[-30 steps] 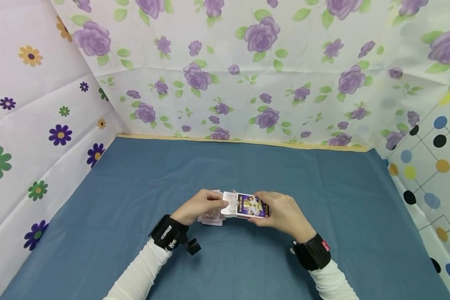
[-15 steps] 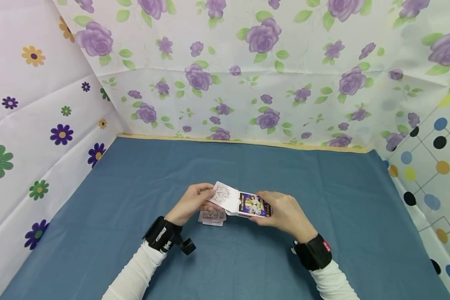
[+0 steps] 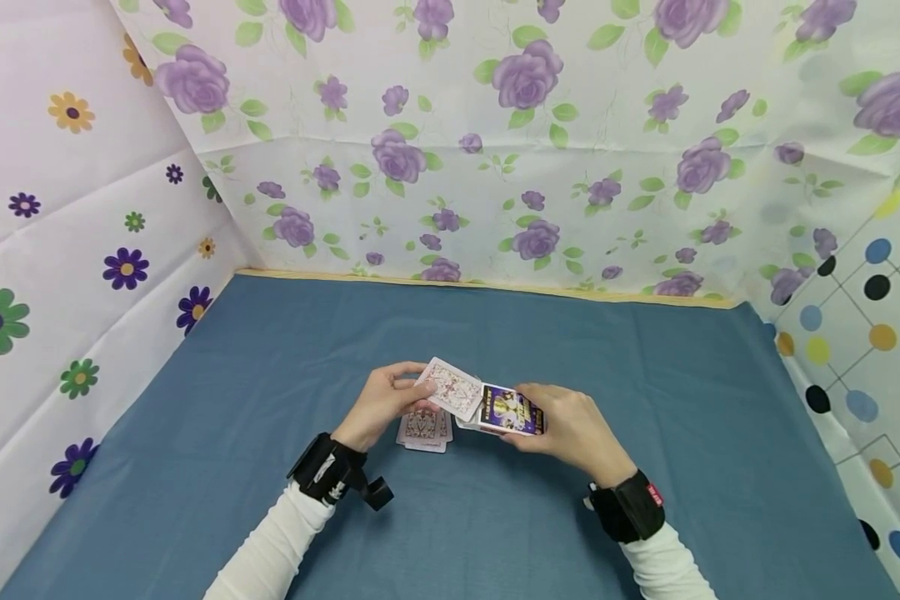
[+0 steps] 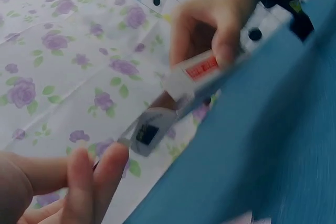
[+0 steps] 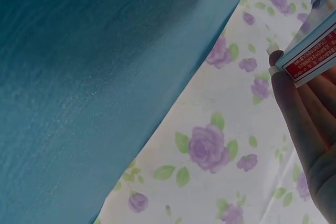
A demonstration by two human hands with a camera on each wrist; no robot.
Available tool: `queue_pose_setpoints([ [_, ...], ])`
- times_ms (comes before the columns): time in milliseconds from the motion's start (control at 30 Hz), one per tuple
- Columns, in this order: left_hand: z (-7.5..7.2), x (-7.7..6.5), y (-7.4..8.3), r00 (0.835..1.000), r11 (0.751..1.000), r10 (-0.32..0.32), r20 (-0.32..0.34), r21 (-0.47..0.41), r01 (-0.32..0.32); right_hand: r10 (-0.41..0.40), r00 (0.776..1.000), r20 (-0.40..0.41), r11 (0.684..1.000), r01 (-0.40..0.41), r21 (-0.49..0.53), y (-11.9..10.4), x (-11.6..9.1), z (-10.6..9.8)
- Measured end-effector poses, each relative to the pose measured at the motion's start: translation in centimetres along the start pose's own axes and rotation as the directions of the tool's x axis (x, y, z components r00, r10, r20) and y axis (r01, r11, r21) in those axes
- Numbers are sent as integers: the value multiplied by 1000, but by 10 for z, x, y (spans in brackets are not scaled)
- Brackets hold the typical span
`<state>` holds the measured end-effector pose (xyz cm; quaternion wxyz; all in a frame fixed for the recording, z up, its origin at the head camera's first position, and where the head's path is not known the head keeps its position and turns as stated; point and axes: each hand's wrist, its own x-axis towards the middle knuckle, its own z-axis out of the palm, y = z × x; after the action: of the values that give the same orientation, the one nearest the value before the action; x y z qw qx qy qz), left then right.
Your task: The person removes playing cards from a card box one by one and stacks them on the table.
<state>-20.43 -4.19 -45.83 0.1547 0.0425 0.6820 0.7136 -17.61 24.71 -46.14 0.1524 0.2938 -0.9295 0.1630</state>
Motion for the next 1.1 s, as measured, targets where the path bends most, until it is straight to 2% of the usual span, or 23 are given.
queue_pose_setpoints([
  [200, 3, 2, 3, 998, 998, -23, -65, -64, 19, 6, 1000, 2, 1000, -6, 4, -1, -2, 0],
  [367, 1, 2, 2, 989, 997, -5, -149, -82, -7, 8, 1000, -3, 1000, -8, -3, 1, -4, 4],
  [500, -4, 1, 0, 984, 999, 9, -179, -36, -15, 10, 1000, -4, 1000, -10, -5, 2, -5, 4],
  [667, -15, 6, -7, 986, 1000, 1, -168, 6, 0, 14, 1000, -2, 1000, -14, -7, 5, -5, 4],
  [867, -28, 16, -21, 975, 990, -58, -216, 116, 85, 12, 1000, 5, 1000, -12, -7, 7, -4, 3],
  [967, -32, 19, -29, 968, 984, -86, -236, 130, 119, 17, 1000, 11, 1000, -17, -5, 7, -5, 2],
  [1100, -33, 21, -37, 971, 980, -47, -235, 176, 90, 24, 1000, 17, 1000, -24, -3, 7, -6, 2],
])
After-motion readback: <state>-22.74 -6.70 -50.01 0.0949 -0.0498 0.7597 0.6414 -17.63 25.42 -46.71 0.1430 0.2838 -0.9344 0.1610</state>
